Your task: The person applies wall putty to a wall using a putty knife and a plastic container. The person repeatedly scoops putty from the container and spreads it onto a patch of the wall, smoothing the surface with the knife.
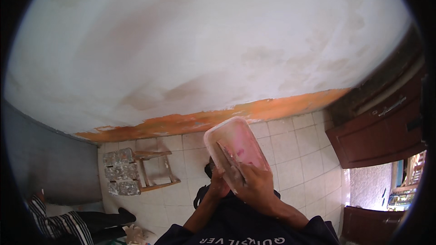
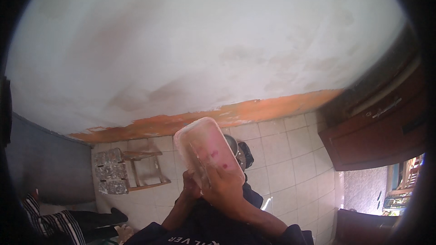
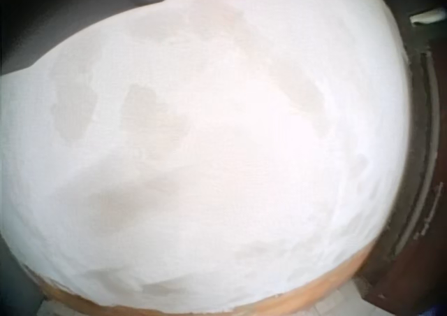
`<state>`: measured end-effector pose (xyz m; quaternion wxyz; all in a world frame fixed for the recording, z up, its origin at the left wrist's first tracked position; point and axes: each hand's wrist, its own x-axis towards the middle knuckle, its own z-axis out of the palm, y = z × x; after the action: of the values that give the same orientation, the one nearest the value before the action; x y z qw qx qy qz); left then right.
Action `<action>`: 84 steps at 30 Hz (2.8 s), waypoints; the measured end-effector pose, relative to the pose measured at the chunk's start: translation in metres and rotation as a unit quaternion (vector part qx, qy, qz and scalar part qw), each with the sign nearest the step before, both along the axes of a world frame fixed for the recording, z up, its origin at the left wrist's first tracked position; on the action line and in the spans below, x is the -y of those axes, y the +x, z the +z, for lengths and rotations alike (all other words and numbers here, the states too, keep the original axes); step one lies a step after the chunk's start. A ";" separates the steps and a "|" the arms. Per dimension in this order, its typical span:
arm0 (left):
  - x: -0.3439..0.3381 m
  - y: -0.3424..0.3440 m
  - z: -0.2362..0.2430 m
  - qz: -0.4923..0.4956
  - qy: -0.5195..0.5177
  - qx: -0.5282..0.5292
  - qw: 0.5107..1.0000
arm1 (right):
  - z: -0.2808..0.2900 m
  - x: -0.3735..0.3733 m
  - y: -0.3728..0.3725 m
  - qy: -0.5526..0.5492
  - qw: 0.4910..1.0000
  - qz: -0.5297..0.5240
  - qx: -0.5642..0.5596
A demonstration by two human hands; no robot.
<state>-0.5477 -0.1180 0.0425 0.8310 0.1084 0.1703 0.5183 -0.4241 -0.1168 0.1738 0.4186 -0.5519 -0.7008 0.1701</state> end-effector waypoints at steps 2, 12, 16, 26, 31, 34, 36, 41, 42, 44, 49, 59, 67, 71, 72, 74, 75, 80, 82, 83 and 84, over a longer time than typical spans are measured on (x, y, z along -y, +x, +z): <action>-0.002 0.004 0.009 0.017 0.002 -0.021 1.000 | 0.022 -0.002 0.008 -0.012 0.999 -0.022 0.020; -0.003 0.005 0.004 0.018 0.002 -0.055 0.998 | -0.001 0.005 0.000 -0.012 0.990 0.016 0.139; -0.004 0.005 0.012 0.019 0.004 -0.065 0.998 | -0.005 0.006 -0.007 -0.005 0.992 0.049 0.115; -0.016 0.013 0.028 0.041 0.007 -0.104 0.994 | -0.010 -0.012 0.004 -0.038 0.999 -0.003 -0.020; -0.016 0.015 0.017 0.019 0.031 -0.105 0.994 | -0.011 -0.014 0.012 -0.076 0.996 -0.034 -0.033; -0.012 0.010 0.006 -0.003 0.024 -0.107 0.994 | -0.005 -0.016 0.019 -0.080 0.992 -0.072 -0.061; -0.011 0.010 -0.002 0.001 0.027 -0.105 0.994 | 0.004 -0.016 0.022 -0.105 0.986 -0.099 -0.082; -0.020 0.013 0.011 0.012 0.033 -0.095 0.995 | 0.007 -0.016 0.033 -0.151 0.966 -0.143 -0.152; -0.021 0.014 0.013 0.021 0.034 -0.094 0.995 | 0.009 -0.015 0.035 -0.176 0.957 -0.157 -0.169; -0.022 0.012 0.010 0.017 0.008 -0.083 0.996 | 0.013 -0.014 0.037 -0.180 0.945 -0.156 -0.224; -0.026 0.001 0.010 0.016 -0.028 -0.080 0.996 | 0.004 -0.016 0.064 -0.224 0.937 -0.103 -0.247; -0.033 -0.015 0.012 -0.050 -0.012 -0.128 0.990 | 0.013 -0.054 0.092 -0.240 0.968 -0.038 -0.061; -0.031 -0.020 0.012 -0.096 -0.030 -0.111 0.989 | 0.022 -0.072 0.118 -0.274 0.959 0.025 -0.064; -0.032 -0.025 0.023 -0.124 -0.065 -0.098 0.985 | 0.027 -0.079 0.128 -0.296 0.953 0.043 -0.048; -0.032 -0.026 0.026 -0.130 -0.070 -0.095 0.985 | 0.029 -0.079 0.130 -0.307 0.949 0.042 -0.060; -0.032 -0.028 0.024 -0.137 -0.070 -0.089 0.984 | 0.034 -0.080 0.132 -0.329 0.940 0.043 -0.081; -0.031 -0.029 0.023 -0.138 -0.070 -0.087 0.984 | 0.036 -0.080 0.132 -0.332 0.938 0.047 -0.086; -0.033 -0.035 0.028 -0.124 -0.064 -0.085 0.987 | 0.041 -0.079 0.134 -0.312 0.938 0.054 -0.137; -0.033 -0.039 0.028 -0.109 -0.066 -0.097 0.987 | 0.046 -0.078 0.135 -0.325 0.933 0.044 -0.151; -0.033 -0.042 0.028 -0.100 -0.067 -0.104 0.987 | 0.048 -0.077 0.136 -0.330 0.930 0.039 -0.159; -0.033 -0.045 0.028 -0.092 -0.068 -0.111 0.987 | 0.045 -0.076 0.138 -0.333 0.922 0.033 -0.193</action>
<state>-0.5924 -0.0853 0.0707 0.8564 0.1234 0.2860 0.4118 -0.2863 -0.0406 0.2183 0.3318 -0.5925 -0.5272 0.5107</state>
